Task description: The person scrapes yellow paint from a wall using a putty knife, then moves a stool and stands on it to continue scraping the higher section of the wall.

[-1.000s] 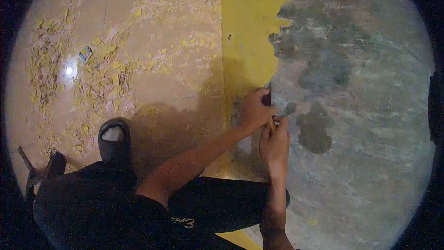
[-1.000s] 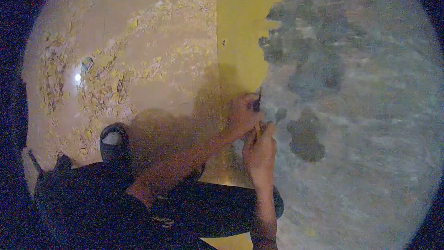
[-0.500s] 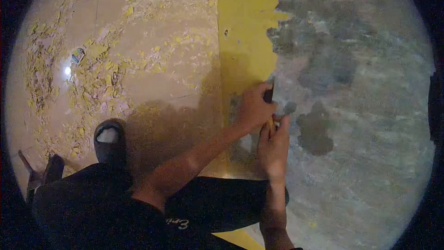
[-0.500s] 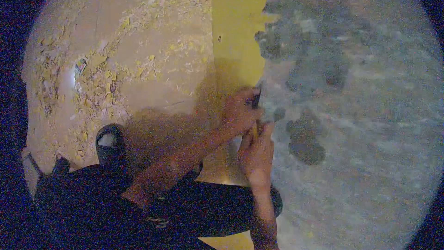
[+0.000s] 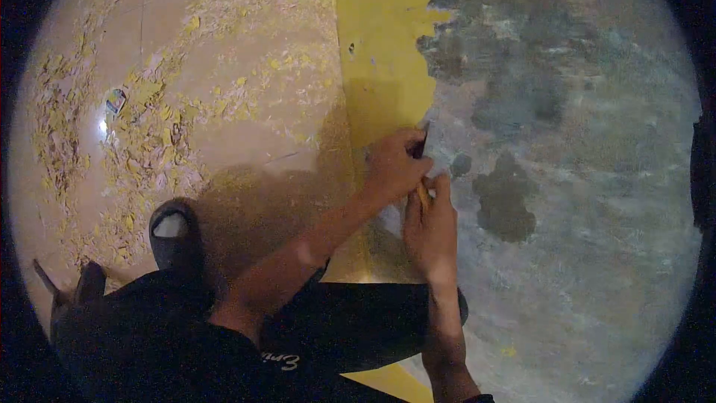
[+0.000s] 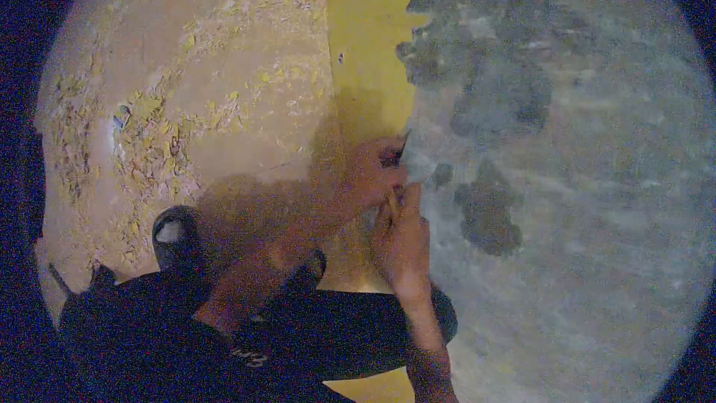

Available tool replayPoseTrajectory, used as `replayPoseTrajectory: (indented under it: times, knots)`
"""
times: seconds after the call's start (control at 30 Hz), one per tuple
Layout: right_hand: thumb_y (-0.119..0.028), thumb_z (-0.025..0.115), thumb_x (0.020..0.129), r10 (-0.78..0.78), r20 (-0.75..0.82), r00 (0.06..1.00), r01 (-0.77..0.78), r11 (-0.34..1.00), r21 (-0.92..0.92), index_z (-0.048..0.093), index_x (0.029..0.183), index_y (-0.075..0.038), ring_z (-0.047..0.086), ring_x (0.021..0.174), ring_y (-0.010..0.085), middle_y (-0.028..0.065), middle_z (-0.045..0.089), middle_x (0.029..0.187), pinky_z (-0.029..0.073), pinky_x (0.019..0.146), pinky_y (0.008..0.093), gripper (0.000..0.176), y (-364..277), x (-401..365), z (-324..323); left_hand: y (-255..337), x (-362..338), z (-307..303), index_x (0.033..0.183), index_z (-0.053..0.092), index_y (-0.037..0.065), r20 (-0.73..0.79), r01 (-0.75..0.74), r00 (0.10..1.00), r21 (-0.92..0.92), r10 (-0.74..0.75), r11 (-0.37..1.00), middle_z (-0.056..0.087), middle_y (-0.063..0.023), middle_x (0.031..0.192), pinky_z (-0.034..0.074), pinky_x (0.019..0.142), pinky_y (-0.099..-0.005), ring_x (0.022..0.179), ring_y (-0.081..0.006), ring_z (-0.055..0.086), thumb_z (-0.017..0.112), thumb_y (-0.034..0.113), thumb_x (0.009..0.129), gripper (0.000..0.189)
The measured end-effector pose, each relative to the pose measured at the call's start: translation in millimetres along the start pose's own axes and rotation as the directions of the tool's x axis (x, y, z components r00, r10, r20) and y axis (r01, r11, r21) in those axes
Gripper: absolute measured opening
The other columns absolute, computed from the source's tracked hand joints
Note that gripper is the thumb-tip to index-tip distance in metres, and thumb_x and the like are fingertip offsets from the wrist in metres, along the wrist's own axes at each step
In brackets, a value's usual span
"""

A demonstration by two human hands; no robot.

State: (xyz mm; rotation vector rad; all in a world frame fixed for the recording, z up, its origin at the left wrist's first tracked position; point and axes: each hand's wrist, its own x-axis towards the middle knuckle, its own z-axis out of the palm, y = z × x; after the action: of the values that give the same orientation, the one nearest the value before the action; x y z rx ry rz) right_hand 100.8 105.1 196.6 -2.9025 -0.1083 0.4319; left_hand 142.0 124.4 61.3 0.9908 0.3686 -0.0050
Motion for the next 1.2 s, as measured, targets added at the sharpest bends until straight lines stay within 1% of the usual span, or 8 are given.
replayPoseTrajectory:
  times: [0.07,0.17,0.27,0.4,0.5,0.7,0.97,1.2]
  knots:
    - [-0.008,0.052,0.092,-0.195,-0.046,0.98,0.193,0.981,-0.033,0.042,0.103,-0.002,0.065,0.085,0.0423,0.0279,0.061,0.084,0.048,0.065,0.0408,0.015,20.1,0.2,6.1,-6.3,14.1,-0.2,0.099,0.067,0.0,-0.076,-0.021,0.997,0.055,0.026,0.998,0.068,-0.0186,0.092,0.052,0.081,-0.0386,0.087,-0.0307,0.067,0.072,0.014,0.064,0.038]
    - [-0.008,0.051,0.09,0.043,0.035,0.998,-0.044,0.998,0.037,0.043,0.11,-0.004,0.058,0.09,0.0497,0.0273,0.062,0.09,0.046,0.071,0.0568,0.022,8.2,-3.0,1.3,4.5,-5.1,7.2,0.098,0.067,0.0,-0.147,-0.03,0.988,0.161,0.054,0.987,0.067,-0.0181,0.09,0.052,0.081,-0.0393,0.086,-0.0327,0.066,0.072,0.014,0.063,0.037]
    - [-0.007,0.052,0.092,-0.047,-0.071,0.996,0.051,0.997,0.055,0.046,0.103,0.001,0.065,0.085,0.0435,0.0273,0.062,0.082,0.049,0.066,0.0403,0.015,18.4,-11.3,-4.4,-2.4,8.2,11.7,0.095,0.067,0.001,-0.2,-0.072,0.973,0.216,0.117,0.974,0.067,-0.0171,0.089,0.052,0.081,-0.04,0.086,-0.0337,0.065,0.071,0.013,0.062,0.035]
    - [-0.008,0.051,0.093,-0.165,-0.067,0.984,0.166,0.986,0.002,0.047,0.103,0.002,0.063,0.088,0.0453,0.0274,0.063,0.085,0.05,0.069,0.04,0.015,26.8,3.9,11.8,-5.9,13.4,-8.3,0.092,0.068,0.001,-0.07,0.067,0.996,0.158,-0.057,0.985,0.068,-0.0162,0.089,0.052,0.078,-0.0399,0.085,-0.0338,0.066,0.07,0.012,0.063,0.032]
    - [-0.008,0.05,0.093,-0.236,-0.102,0.967,0.234,0.972,-0.028,0.048,0.104,0.004,0.06,0.094,0.0474,0.0285,0.062,0.091,0.049,0.072,0.0412,0.016,12.4,-0.4,4.8,5.2,-4.2,4.9,0.09,0.067,0.0,-0.09,-0.202,0.969,0.25,0.23,0.947,0.068,-0.0157,0.086,0.052,0.075,-0.0387,0.08,-0.0341,0.066,0.07,0.012,0.063,0.03]
    - [-0.005,0.049,0.092,-0.138,-0.027,0.99,0.139,0.99,0.026,0.047,0.109,0.002,0.054,0.098,0.0499,0.0302,0.06,0.096,0.046,0.074,0.0518,0.019,18.1,5.2,20.5,2.4,-2.5,-13.0,0.102,0.065,0.0,-0.043,0.075,0.996,-0.051,-0.077,0.996,0.068,-0.0162,0.098,0.051,0.085,-0.0359,0.093,-0.0286,0.066,0.07,0.004,0.063,0.039]
    - [-0.005,0.05,0.091,0.215,0.146,0.966,-0.205,0.975,-0.083,0.039,0.113,-0.002,0.056,0.093,0.0516,0.0332,0.06,0.097,0.045,0.072,0.0545,0.025,9.9,-16.6,25.9,-34.2,-22.7,-5.2,0.114,0.059,0.0,-0.05,0.117,0.993,0.125,-0.111,0.985,0.062,-0.0196,0.111,0.045,0.095,-0.0381,0.107,-0.0331,0.06,0.068,0.003,0.066,0.049]
    - [-0.003,0.048,0.091,0.002,0.093,0.996,0.006,0.997,-0.082,0.037,0.114,0.0,0.058,0.094,0.0512,0.0335,0.061,0.095,0.048,0.072,0.0483,0.026,20.5,-13.0,33.2,-36.6,-19.8,-5.1,0.109,0.061,0.0,-0.088,0.038,0.996,0.08,-0.031,0.996,0.062,-0.0188,0.102,0.047,0.089,-0.0398,0.099,-0.0349,0.06,0.067,0.005,0.066,0.044]
